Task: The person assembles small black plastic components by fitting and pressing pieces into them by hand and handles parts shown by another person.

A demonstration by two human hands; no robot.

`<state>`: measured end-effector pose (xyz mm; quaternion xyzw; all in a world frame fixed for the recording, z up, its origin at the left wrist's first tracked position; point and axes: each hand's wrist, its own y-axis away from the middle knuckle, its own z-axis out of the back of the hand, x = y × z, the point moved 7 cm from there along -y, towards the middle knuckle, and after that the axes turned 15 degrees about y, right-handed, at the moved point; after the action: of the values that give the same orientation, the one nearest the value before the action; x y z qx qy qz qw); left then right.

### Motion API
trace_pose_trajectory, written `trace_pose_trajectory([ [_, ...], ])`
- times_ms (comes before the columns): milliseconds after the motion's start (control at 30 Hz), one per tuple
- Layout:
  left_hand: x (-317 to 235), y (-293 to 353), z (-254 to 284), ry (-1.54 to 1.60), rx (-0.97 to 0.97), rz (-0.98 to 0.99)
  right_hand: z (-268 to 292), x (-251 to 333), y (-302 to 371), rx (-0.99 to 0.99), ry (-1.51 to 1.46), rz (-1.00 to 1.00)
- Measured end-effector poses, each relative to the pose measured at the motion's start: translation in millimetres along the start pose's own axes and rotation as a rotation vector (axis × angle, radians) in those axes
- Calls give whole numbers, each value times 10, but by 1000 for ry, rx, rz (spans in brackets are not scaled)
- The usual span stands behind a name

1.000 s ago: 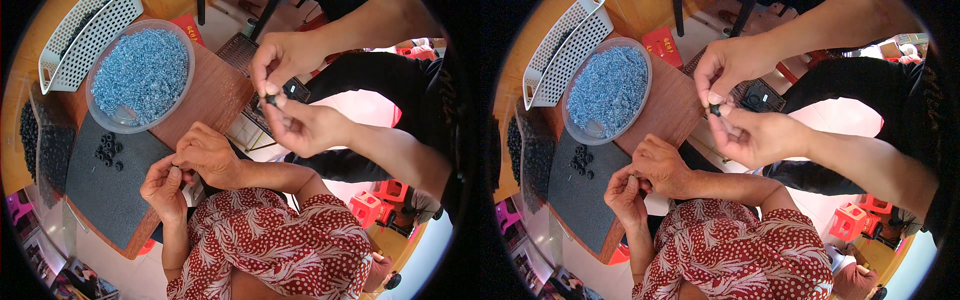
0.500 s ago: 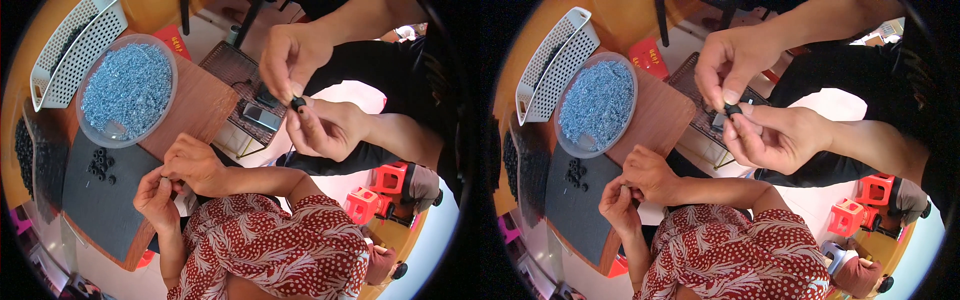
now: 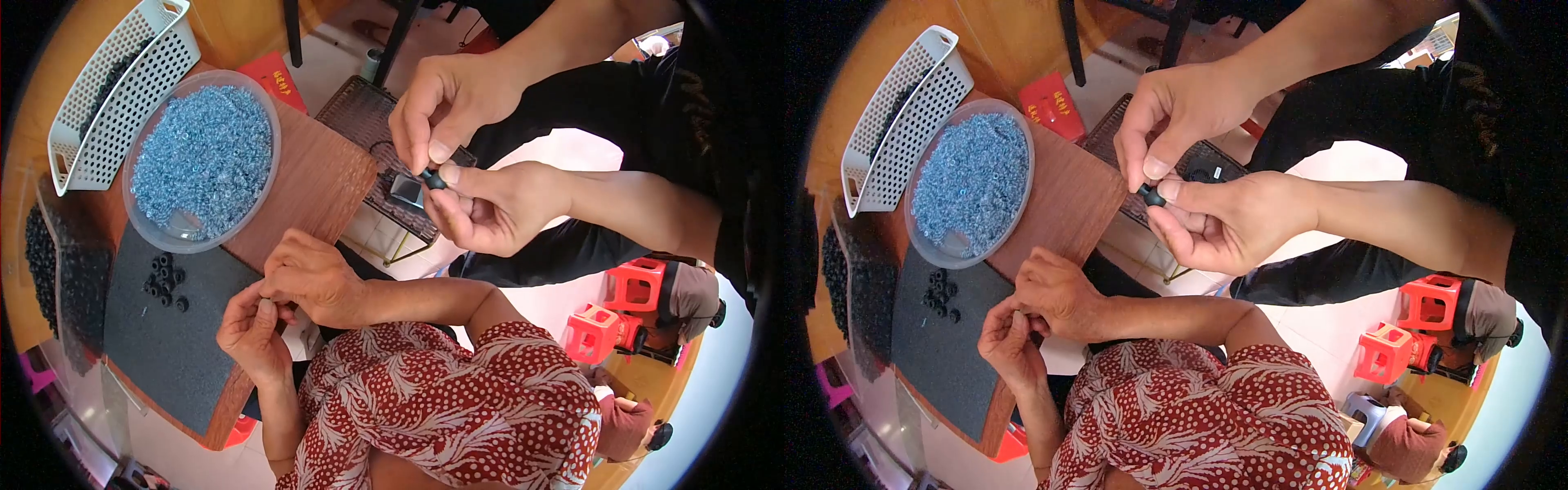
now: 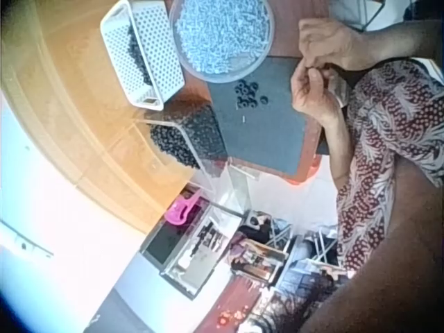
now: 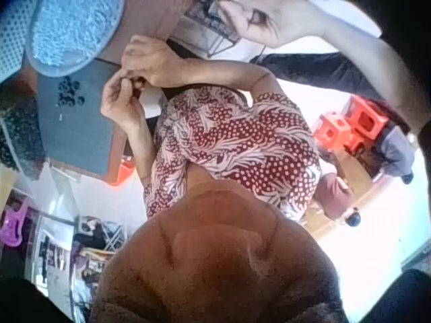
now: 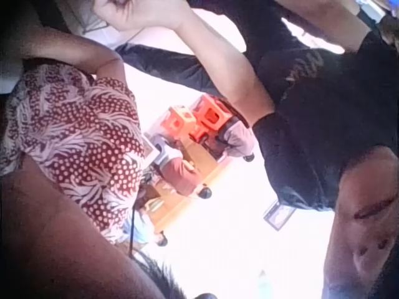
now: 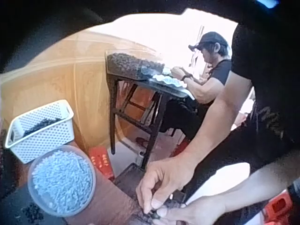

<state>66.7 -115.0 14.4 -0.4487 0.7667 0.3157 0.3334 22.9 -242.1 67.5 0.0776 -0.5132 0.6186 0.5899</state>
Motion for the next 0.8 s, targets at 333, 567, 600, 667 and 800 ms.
trace_pose_trajectory([
  [333, -1, 6, 9, 4, 4, -2, 3, -3, 4, -15, -4, 5],
  [567, -8, 5, 18, -15, 2, 1, -9, 10, -5, -37, -14, 15],
  [600, -2, 6, 26, 4, -8, 10, -12, 10, -6, -37, -15, 15],
  [667, 2, 11, 34, 22, -18, 20, -19, 13, -6, -26, -5, 15],
  [800, 7, 6, 25, 25, -13, 23, -12, -1, 3, -45, -9, 15],
])
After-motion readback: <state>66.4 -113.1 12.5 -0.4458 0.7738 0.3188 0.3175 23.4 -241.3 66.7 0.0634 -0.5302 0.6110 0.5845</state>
